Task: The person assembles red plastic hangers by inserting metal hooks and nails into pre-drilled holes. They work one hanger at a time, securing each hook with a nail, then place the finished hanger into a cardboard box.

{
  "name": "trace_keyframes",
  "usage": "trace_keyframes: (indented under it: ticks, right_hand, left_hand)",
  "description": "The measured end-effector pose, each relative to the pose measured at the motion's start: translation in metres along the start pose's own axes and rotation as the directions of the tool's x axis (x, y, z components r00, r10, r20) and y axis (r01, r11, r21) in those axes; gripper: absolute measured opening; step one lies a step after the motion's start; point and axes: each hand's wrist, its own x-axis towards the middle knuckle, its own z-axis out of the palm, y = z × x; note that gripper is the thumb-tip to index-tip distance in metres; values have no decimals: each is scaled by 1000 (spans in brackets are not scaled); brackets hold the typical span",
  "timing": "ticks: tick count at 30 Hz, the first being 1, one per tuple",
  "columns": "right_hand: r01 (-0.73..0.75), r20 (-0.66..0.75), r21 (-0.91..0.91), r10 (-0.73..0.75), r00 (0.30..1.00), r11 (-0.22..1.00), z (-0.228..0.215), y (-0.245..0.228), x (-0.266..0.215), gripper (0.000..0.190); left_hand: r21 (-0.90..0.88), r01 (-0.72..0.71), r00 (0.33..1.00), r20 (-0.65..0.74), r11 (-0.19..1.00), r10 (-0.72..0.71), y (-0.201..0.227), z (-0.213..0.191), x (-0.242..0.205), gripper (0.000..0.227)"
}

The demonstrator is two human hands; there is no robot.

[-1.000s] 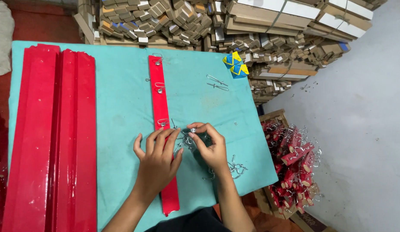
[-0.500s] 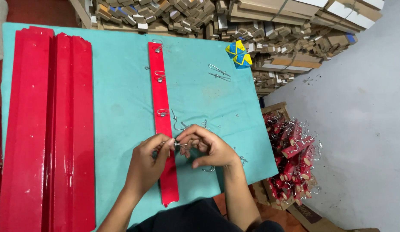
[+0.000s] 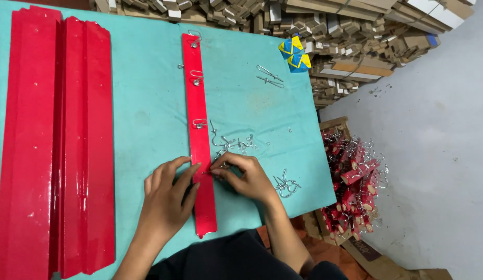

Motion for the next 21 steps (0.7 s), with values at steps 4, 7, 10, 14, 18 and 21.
trace_keyframes:
  ticks: [4,7,10,14,18,21]
  right_hand:
    - [2,-5,-37,-2,1000,999,-2,-5,3,7]
    - [16,0,-68,-16,1000,998,-2,-7,2,6]
    - [72,15,-180,-70,997,981,1,-12,2,4]
    - [57,91,-363,-26,996,930,9,-31,8,8]
    - [37,151,-432,32,988,901,15,-26,13,21]
    - [89,206,-480,13,978,873,23,-6,16,14]
  left_hand:
    - [13,-6,1000,-16,1000,7,-4,3,-2,43]
    - [-8,13,1000,23,1000,-13,-3,1,-1,44]
    - [-12,11,999,40,1000,-11,-2,0,1,45]
    - [-6,56,992,110,998,-55,2,-1,3,61]
    - [10,66,987,149,998,-66,4,-2,2,81]
    - [53,53,983,170,997,-62,4,0,-3,94]
